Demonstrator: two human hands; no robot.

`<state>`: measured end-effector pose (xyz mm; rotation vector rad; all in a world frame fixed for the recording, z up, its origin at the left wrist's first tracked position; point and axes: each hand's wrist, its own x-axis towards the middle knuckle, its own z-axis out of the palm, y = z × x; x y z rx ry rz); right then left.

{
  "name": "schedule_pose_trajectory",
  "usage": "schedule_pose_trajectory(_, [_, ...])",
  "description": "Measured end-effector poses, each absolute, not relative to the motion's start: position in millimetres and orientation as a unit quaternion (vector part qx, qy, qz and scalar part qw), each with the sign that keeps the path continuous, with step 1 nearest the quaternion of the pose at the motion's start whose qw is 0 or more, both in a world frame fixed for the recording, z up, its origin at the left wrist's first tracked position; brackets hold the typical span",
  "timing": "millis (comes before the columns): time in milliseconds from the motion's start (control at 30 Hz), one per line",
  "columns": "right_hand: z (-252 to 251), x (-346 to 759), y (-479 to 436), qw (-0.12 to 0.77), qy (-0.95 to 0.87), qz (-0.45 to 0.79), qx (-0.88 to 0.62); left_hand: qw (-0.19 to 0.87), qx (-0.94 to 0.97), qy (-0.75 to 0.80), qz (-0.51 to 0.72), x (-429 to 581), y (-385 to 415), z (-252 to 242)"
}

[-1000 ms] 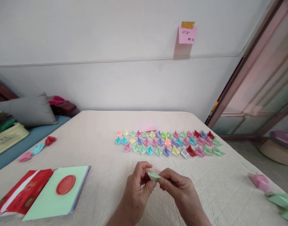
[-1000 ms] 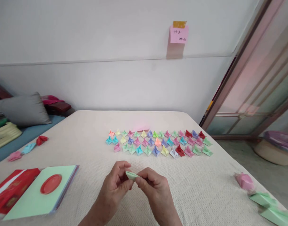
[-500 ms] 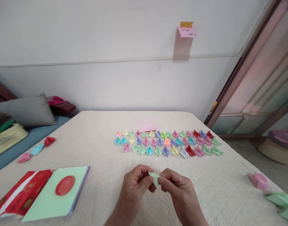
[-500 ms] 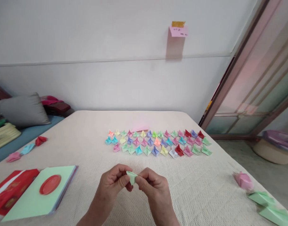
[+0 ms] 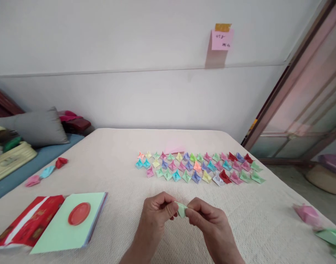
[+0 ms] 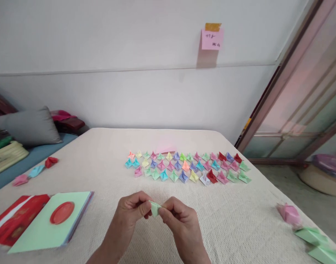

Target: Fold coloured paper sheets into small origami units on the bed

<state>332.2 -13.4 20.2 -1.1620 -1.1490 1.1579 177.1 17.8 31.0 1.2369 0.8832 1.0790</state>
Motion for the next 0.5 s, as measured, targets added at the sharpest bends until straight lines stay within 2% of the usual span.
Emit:
schedule_pose_trajectory(200, [19, 329, -16, 0.539, -0.483, 0.498, -0.478, 0.561, 0.540, 0.403, 0.481, 179, 11, 33])
schedule_pose_trajectory(400, [21, 326, -16, 0.538, -0.491, 0.489, -0.481, 0.638, 0.433, 0.384, 0.507, 187, 10, 24])
schedule_pose_trajectory(500, [21, 327, -15, 0.547, -0.478, 0.486, -0.486, 0.657, 0.444, 0.366, 0.487, 189, 12, 27])
